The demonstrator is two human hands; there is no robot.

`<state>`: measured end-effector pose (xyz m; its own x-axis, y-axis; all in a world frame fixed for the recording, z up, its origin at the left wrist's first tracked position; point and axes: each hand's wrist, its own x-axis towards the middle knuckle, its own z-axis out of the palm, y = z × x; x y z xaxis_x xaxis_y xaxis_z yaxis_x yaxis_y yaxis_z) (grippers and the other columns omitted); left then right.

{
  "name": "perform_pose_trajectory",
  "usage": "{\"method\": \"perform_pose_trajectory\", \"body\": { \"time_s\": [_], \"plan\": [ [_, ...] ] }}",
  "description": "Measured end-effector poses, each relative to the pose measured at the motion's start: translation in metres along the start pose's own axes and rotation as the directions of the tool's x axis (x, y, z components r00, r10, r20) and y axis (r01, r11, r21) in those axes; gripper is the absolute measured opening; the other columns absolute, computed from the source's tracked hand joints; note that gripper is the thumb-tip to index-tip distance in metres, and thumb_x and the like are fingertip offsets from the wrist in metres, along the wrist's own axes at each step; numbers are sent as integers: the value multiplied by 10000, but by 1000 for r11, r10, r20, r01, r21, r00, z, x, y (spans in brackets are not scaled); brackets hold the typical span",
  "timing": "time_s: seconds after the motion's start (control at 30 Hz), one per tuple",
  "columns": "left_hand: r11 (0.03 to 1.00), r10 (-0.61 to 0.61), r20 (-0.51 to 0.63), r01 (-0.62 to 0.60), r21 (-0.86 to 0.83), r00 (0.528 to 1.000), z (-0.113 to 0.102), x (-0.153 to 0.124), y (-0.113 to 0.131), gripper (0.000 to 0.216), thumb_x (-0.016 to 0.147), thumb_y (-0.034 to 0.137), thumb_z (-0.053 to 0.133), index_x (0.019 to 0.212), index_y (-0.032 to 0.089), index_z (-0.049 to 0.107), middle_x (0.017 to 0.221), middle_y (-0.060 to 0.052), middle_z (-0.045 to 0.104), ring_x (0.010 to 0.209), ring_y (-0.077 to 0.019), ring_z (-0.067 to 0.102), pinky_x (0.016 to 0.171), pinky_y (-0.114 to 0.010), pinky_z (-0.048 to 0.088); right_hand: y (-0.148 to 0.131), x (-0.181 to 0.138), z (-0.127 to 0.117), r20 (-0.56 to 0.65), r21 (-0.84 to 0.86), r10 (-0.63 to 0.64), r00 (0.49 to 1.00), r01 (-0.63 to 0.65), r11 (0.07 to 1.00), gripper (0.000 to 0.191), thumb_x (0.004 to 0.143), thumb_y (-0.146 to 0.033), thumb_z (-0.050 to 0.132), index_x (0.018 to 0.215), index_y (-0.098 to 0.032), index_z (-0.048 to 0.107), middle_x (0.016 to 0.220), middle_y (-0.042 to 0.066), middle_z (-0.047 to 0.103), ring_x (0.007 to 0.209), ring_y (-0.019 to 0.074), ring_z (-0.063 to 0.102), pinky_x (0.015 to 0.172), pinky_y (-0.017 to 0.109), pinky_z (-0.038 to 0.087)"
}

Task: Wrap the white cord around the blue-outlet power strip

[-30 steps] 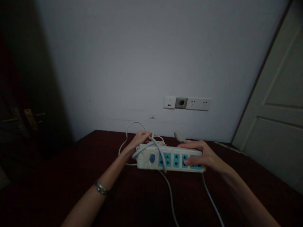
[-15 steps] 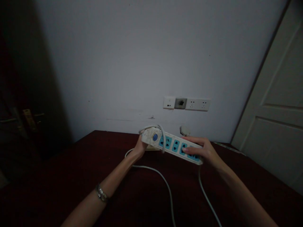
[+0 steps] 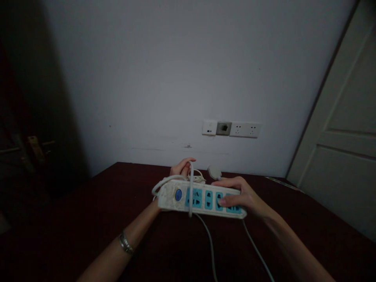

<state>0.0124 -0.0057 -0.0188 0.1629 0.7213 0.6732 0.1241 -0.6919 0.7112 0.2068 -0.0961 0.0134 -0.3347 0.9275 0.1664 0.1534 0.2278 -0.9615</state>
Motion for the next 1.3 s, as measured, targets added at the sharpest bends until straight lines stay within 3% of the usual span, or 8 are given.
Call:
{"method": "perform_pose_trajectory", "body": {
  "time_s": [0.17, 0.33, 0.47, 0.63, 0.77, 0.87, 0.97, 1.3],
  "plan": [
    [979, 196, -73, -191, 69, 978, -11, 3, 10, 297, 863, 281, 418, 1056, 181, 621, 611, 17, 496, 535, -92, 437, 521, -200, 360, -4, -2, 7, 134, -61, 37, 990, -29, 998, 291, 544, -293, 770, 790, -142, 736, 720, 20, 644, 630, 119, 566, 561, 195, 452],
    [993, 15, 157, 3, -118, 987, -25, 13, 12, 394, 804, 255, 512, 1187, 187, 572, 705, -13, 586, 587, -101, 495, 548, -202, 399, -8, -6, -2, 52, -10, 91, 994, -91, 996, 421, 570, -350, 744, 931, -135, 719, 714, 43, 661, 543, 135, 578, 473, 215, 454],
    [912, -115, 445, 272, -307, 888, -17, 14, -4, 482, 674, 190, 619, 1155, 165, 588, 855, -61, 640, 741, -162, 585, 667, -259, 462, -9, -5, -8, -84, -9, 68, 994, -69, 998, 441, 530, -337, 768, 920, -135, 723, 731, 50, 668, 559, 142, 591, 471, 206, 455],
    [885, -203, 315, 311, -347, 927, 2, 2, -12, 335, 637, 180, 644, 970, 147, 630, 841, -62, 644, 843, -212, 588, 723, -304, 474, -4, 1, -14, -244, 95, 99, 965, -78, 992, 509, 556, -384, 738, 990, -122, 702, 639, 49, 654, 512, 163, 592, 438, 244, 482],
    [862, -79, 415, 271, -429, 907, 12, -6, 2, 433, 578, 156, 700, 1000, 142, 603, 966, -81, 629, 986, -225, 550, 859, -343, 430, 4, 7, -22, -356, 84, 104, 929, -79, 993, 490, 532, -373, 755, 941, -107, 716, 613, 44, 637, 465, 123, 543, 416, 224, 470],
    [827, -132, 406, 327, -457, 904, 21, -10, 7, 407, 595, 252, 740, 951, 134, 582, 824, -53, 612, 711, -134, 566, 652, -269, 463, 8, 9, -24, -348, 60, 90, 933, -74, 995, 467, 542, -370, 750, 934, -119, 719, 616, 33, 636, 473, 120, 542, 419, 220, 462],
    [751, -259, 385, 436, -496, 886, 27, -14, 7, 377, 608, 348, 735, 845, 137, 533, 591, 50, 482, 401, -18, 316, 369, -170, 257, 7, 9, -23, -341, 45, 85, 936, -74, 996, 454, 543, -380, 750, 921, -129, 722, 619, 25, 637, 489, 120, 546, 436, 219, 459],
    [691, -279, 404, 474, -546, 871, 7, -3, 16, 406, 537, 193, 748, 856, 151, 500, 678, 17, 524, 457, -28, 377, 345, -146, 183, 4, 6, -26, -350, -27, 34, 936, -46, 999, 475, 535, -404, 755, 936, -150, 722, 709, 39, 667, 548, 138, 559, 479, 230, 437]
  ]
}}
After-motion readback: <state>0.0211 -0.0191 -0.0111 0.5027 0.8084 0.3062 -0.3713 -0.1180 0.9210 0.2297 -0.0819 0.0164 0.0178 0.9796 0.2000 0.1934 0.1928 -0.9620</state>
